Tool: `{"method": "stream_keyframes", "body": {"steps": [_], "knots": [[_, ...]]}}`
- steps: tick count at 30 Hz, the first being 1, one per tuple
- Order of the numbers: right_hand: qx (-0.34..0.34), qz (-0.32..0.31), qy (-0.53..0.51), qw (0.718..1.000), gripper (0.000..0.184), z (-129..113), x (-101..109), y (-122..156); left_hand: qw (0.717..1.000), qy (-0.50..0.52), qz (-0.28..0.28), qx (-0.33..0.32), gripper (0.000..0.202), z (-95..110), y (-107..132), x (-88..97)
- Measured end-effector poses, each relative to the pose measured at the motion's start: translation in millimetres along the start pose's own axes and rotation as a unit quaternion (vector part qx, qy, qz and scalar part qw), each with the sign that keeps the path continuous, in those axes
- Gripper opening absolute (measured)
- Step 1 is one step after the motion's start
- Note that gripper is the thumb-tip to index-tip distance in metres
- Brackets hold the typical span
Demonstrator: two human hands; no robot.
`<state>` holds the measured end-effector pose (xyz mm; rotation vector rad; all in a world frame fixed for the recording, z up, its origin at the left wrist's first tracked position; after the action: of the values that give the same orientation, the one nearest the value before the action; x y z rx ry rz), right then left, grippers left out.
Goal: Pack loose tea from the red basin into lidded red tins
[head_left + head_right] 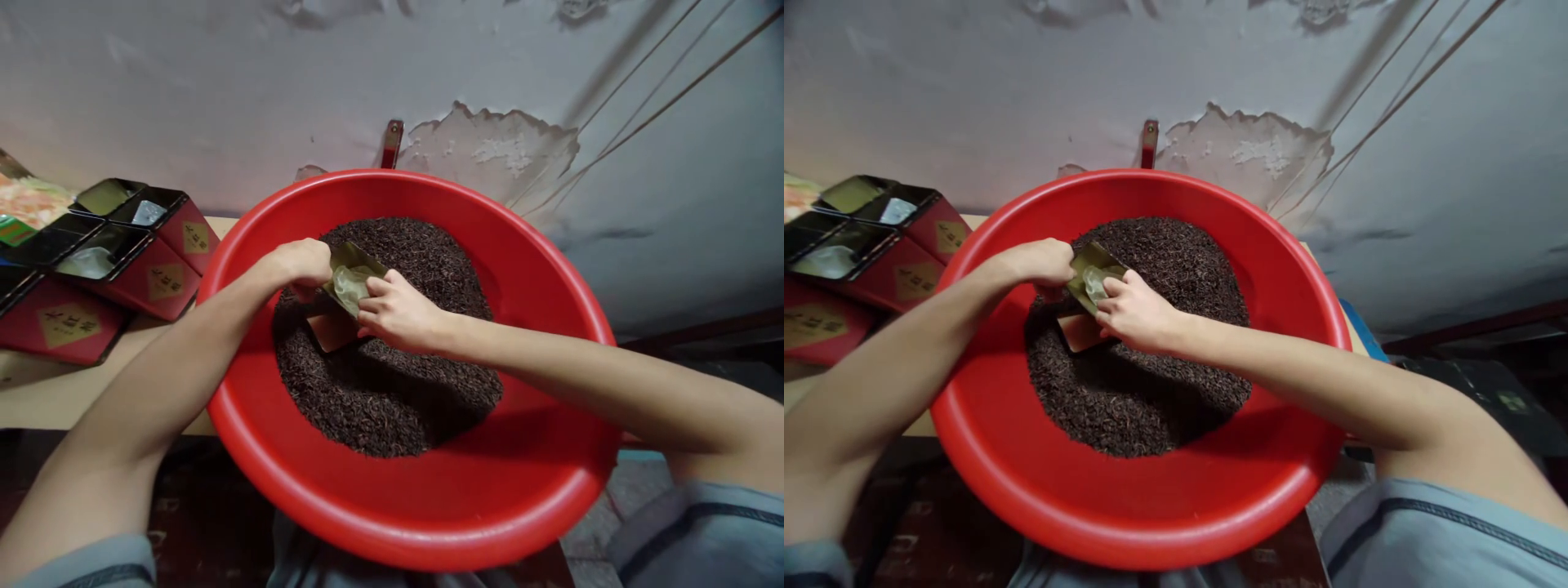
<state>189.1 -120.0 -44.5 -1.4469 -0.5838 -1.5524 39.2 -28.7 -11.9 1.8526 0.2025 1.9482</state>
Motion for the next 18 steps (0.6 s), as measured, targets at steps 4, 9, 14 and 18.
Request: {"method": "stream_keyframes", "body": {"steps": [4, 9, 14, 18], "knots": [[0.079, 0.011, -0.052, 0.996, 0.033, 6.5, 9.8, 24.3, 0.996, 0.007, -0.080, -0.028, 0.020, 2.9, 24.4, 0.9], [0.019, 0.036, -0.100, 0.994, 0.026, 65.0, 32.8, 41.3, 0.997, 0.036, 0.031, -0.054, 0.031, 12.9, 19.2, 8.4], [-0.051, 0.052, -0.084, 0.994, 0.022, 83.7, 27.5, 19.0, 0.969, -0.036, 0.246, -0.008, 0.025, 11.0, -1.7, 13.1], [-0.044, 0.057, -0.086, 0.994, 0.023, 64.2, 15.9, 8.9, 0.975, -0.083, 0.203, 0.011, 0.025, 9.1, 7.5, 4.0]]}}
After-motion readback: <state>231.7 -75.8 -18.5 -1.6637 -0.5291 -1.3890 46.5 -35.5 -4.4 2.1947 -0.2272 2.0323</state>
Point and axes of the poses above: each hand's wrist, its own y-axis away from the middle knuckle, its own x-axis out of the back of the hand, z = x × y, the point moved 3 cm from there along -y, towards the middle knuckle, and after that the axes turned 8 degrees about z, right-handed, at the moved point
